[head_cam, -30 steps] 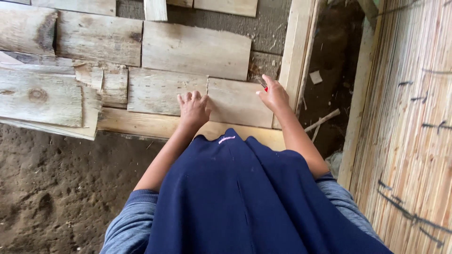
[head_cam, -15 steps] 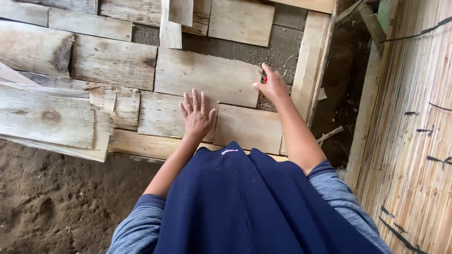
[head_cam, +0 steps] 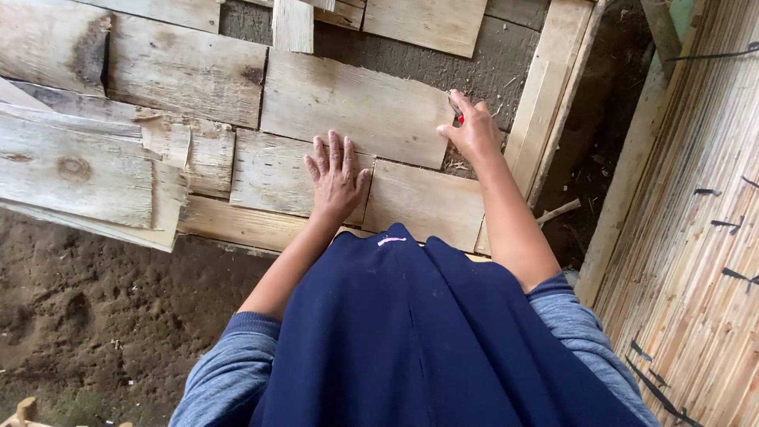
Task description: The person uses a red utility knife to shave thin strips from the edges of wooden planks. They repeatedly pick up planks, position them on a wooden work surface, and scrape along the edges to remove material. The shaved wood strips fall to the ground.
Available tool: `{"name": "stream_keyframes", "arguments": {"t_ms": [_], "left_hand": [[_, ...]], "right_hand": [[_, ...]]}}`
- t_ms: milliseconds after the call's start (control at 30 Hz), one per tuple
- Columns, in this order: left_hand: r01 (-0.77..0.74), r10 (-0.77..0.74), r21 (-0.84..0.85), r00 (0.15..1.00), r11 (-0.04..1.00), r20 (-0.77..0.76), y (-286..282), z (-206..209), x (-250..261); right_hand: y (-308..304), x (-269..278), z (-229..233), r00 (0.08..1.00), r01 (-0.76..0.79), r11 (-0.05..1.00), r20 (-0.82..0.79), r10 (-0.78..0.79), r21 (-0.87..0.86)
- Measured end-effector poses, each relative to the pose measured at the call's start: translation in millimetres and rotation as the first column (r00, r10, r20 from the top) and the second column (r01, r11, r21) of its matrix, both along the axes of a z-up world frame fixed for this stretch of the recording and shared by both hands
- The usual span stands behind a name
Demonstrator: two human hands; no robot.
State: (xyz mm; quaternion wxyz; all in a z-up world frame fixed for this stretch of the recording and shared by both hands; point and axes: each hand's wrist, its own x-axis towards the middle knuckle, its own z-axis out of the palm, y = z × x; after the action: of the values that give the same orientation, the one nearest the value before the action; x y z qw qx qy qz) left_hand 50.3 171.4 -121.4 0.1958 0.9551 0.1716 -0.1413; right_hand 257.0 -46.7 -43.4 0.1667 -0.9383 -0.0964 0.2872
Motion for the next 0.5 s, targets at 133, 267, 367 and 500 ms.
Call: {"name": "stream_keyframes", "arguments": {"t_ms": [133, 267, 367, 500], "left_hand": [[-0.006, 0.006, -0.007, 1.000, 1.000, 0.007, -0.3, -0.8, 0.6], [0.000, 0.001, 0.014, 1.000, 1.000, -0.005, -0.3, 1.4, 0.6], [0.003, -0.004, 0.022, 1.000, 1.000, 0.001, -0.3, 1.2, -0.2], [-0.002, 0.002, 0.008, 1.000, 1.000, 0.017, -0.1, -1.4, -0.5]], "right_hand": [[-2.6, 0.1, -6.8, 1.000, -0.001, 1.000, 0.005, 0.001, -0.011], [-4.6, -0.4, -12.1, 1.000, 0.006, 1.000, 0.015, -0.006, -0.013], [-4.4, -2.1, -10.5, 1.000, 0.003, 1.000, 0.021, -0.003, -0.014], [-3.0, -5.5, -5.9, 1.000, -0.014, 1.000, 0.028, 0.015, -0.027]]}}
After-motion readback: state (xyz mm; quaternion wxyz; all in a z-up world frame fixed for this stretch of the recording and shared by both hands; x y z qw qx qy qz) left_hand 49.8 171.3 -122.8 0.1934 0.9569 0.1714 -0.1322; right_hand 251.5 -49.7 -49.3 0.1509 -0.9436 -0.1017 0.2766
